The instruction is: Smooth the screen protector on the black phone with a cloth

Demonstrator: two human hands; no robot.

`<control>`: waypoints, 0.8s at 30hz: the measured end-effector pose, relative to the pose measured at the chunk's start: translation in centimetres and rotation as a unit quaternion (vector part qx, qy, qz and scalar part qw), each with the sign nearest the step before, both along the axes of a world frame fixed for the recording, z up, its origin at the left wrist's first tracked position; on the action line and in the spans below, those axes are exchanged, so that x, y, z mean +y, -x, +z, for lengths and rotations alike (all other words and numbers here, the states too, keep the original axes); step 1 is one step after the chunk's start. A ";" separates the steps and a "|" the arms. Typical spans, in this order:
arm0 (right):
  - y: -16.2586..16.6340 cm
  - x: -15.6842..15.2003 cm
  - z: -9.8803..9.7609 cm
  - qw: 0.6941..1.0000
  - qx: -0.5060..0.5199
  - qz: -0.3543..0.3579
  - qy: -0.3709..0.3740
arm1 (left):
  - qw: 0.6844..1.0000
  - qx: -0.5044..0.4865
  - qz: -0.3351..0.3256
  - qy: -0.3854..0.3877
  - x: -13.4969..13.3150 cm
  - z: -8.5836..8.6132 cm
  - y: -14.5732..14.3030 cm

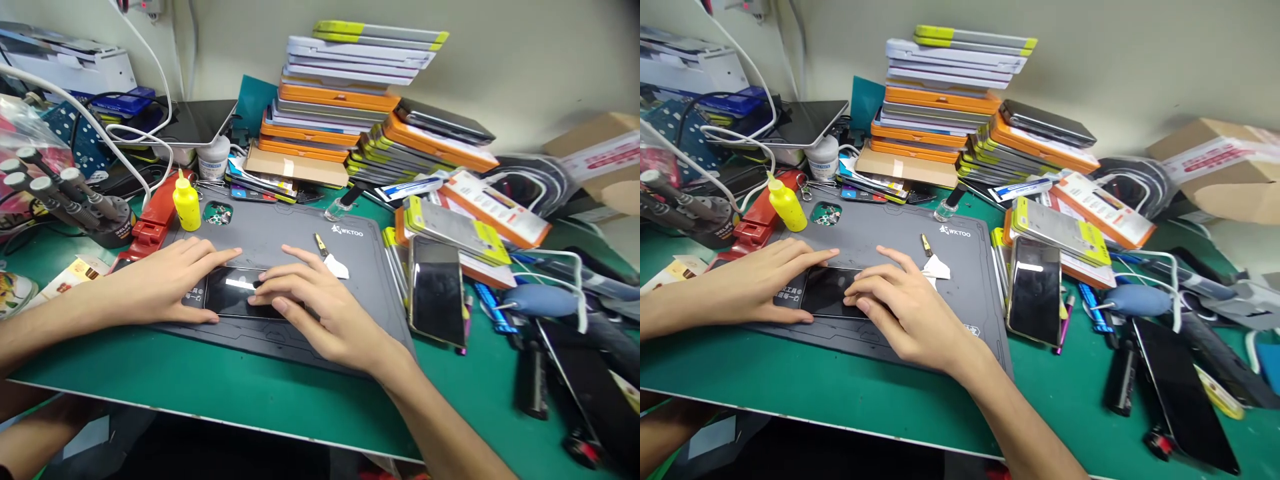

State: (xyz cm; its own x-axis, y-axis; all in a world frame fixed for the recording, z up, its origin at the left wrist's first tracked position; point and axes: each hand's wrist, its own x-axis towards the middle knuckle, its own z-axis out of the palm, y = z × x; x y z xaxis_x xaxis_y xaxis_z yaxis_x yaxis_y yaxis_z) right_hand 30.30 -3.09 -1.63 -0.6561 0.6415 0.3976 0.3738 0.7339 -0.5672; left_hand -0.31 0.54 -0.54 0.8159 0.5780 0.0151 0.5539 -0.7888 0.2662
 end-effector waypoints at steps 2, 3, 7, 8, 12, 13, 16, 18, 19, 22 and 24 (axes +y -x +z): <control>-0.1 -0.1 0.0 1.000 -0.002 0.012 0.009 | 1.000 -0.005 0.003 0.003 0.0 0.0 0.0; -0.2 -0.1 -0.1 1.000 -0.006 0.018 0.015 | 1.000 -0.009 0.004 0.005 0.0 0.0 0.0; -0.2 -0.2 -0.4 0.999 -0.014 0.042 0.029 | 1.000 -0.015 0.013 0.018 0.1 -0.1 0.0; -0.2 -0.3 -0.5 0.998 -0.012 0.048 0.030 | 1.000 -0.017 0.013 0.020 0.1 0.0 -0.1; 0.1 -0.5 -0.6 0.997 -0.016 0.066 0.037 | 0.999 -0.025 0.006 0.020 0.1 -0.1 -0.1; 0.2 -0.6 -0.5 0.997 -0.025 0.069 0.039 | 0.999 -0.026 0.004 0.019 0.1 -0.1 0.0; 0.7 -1.0 -0.2 0.994 -0.061 0.082 0.036 | 0.999 -0.029 0.004 0.015 0.0 -0.2 0.1; 1.0 -1.3 0.0 0.992 -0.082 0.093 0.033 | 1.000 -0.026 0.011 0.006 -0.1 -0.2 0.2; 1.1 -1.3 0.0 0.991 -0.087 0.100 0.034 | 1.000 -0.018 0.016 0.000 -0.2 -0.2 0.2; 0.9 -1.0 -0.2 0.995 -0.052 0.085 0.018 | 0.999 0.008 0.027 -0.029 -0.4 0.0 0.0; 0.5 -0.4 -0.6 1.000 -0.009 0.008 -0.003 | 0.998 0.017 0.038 -0.049 -0.5 0.1 -0.2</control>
State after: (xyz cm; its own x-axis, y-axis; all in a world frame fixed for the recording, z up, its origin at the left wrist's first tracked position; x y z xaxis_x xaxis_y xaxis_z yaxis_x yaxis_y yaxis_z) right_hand 29.84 -3.46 -2.23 -0.6736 0.6284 0.3890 0.3724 0.7432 -0.5558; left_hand -0.12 0.05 -0.44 0.7710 0.6351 0.0478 0.6201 -0.7657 0.1709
